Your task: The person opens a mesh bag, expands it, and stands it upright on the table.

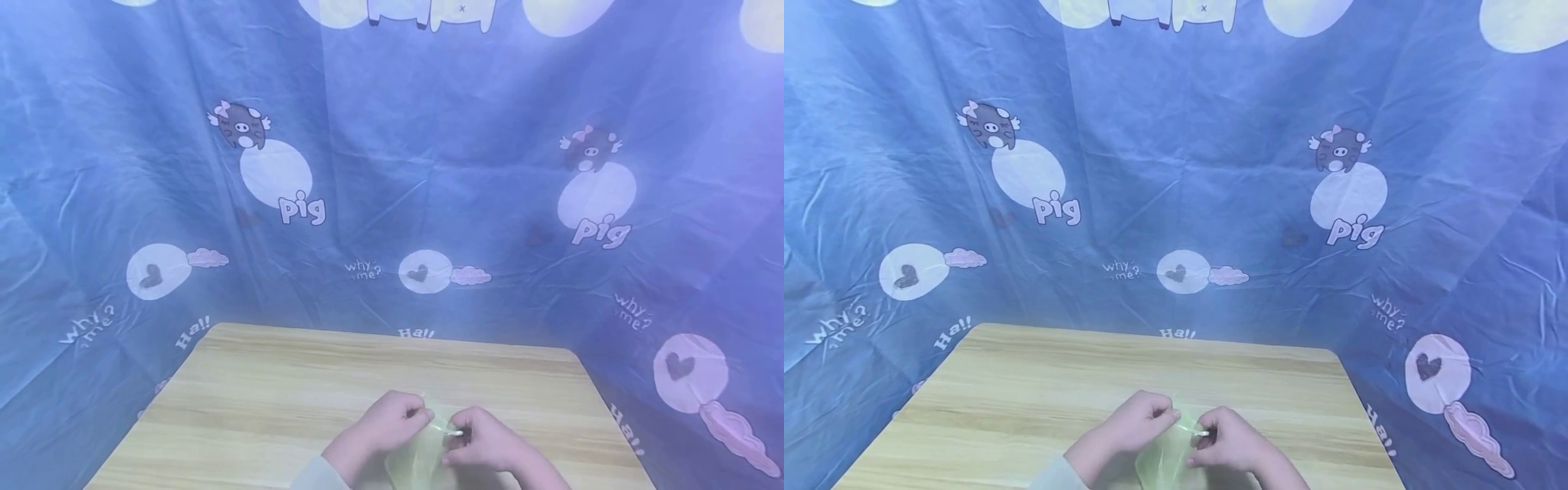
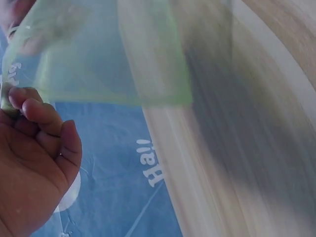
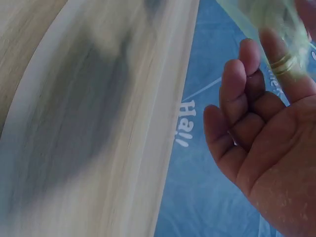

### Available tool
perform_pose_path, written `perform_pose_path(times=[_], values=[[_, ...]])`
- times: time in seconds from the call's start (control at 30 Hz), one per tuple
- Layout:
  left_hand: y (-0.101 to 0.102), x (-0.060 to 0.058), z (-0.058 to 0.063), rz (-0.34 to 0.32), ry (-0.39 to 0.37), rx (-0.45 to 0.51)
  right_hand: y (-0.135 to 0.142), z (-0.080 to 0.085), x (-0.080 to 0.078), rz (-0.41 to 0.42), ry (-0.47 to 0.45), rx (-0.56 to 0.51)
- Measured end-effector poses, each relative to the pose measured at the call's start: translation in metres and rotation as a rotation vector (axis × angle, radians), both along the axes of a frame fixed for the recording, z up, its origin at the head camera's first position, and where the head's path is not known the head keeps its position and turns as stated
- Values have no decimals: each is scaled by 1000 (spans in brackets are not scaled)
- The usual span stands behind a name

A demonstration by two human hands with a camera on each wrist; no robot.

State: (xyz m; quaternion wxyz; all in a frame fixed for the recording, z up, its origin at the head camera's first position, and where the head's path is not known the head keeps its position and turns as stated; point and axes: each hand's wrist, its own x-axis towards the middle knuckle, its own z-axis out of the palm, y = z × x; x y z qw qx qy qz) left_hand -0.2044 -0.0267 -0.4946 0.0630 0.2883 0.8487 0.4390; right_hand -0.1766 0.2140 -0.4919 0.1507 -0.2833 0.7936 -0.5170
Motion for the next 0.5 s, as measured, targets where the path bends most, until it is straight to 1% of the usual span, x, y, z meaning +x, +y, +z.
perform_pose_path(times=[0.13, 0.2, 0.23, 0.33, 0.43, 0.5], values=[[-5, -2, 0, 20, -24, -37, 3, 0, -3, 1, 66, 47], [-6, -4, -1, 15, -58, -32, 3, -1, -6, 30, 62, 21], [-7, -5, -2, 11, -84, -20, 2, -1, -7, 44, 44, 1], [-9, -7, -6, -12, -185, 37, 1, -4, -11, 71, -63, -81], [-9, -8, -11, -53, -284, 112, 0, -11, -13, 66, -181, -165], [-9, -9, -14, -66, -323, 148, -1, -17, -13, 67, -241, -233]])
